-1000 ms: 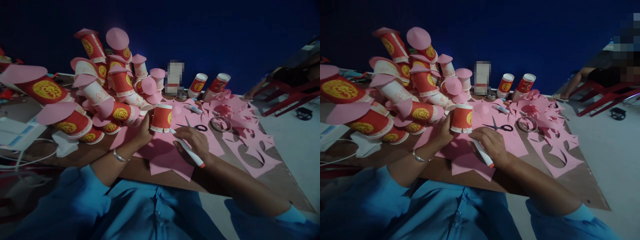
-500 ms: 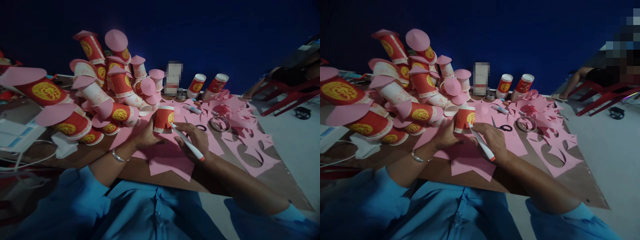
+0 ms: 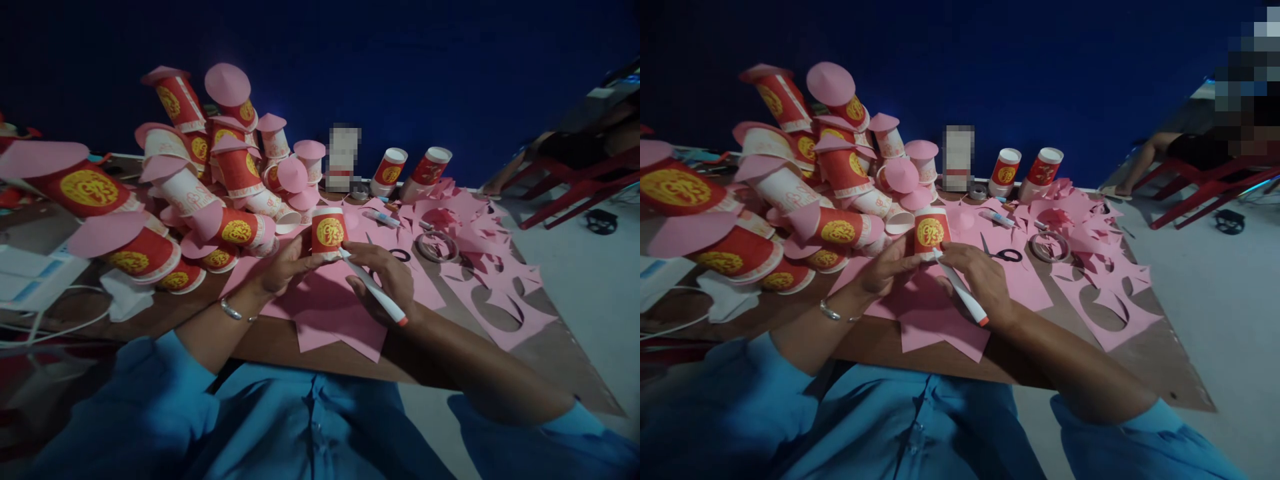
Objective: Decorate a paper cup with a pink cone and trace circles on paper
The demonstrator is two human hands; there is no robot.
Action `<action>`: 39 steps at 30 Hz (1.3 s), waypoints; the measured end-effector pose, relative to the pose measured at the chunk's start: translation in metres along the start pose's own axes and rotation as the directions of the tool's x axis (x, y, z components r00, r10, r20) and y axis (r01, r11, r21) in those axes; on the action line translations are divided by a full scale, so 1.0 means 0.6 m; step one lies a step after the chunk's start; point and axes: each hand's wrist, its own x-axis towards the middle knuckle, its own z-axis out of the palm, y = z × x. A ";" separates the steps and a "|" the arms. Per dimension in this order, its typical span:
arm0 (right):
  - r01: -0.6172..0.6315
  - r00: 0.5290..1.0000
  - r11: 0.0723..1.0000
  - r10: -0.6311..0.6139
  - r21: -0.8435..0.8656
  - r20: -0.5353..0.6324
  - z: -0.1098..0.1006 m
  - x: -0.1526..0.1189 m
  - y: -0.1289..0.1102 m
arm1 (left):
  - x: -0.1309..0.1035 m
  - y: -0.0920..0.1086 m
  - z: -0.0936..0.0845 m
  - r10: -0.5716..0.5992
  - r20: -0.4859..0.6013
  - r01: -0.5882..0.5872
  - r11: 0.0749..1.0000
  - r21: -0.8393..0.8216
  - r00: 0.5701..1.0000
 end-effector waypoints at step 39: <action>0.123 0.992 0.992 -0.123 -0.040 -0.001 0.001 0.002 -0.012 | -0.006 -0.004 -0.003 -0.063 -0.054 0.062 0.998 -0.029 0.997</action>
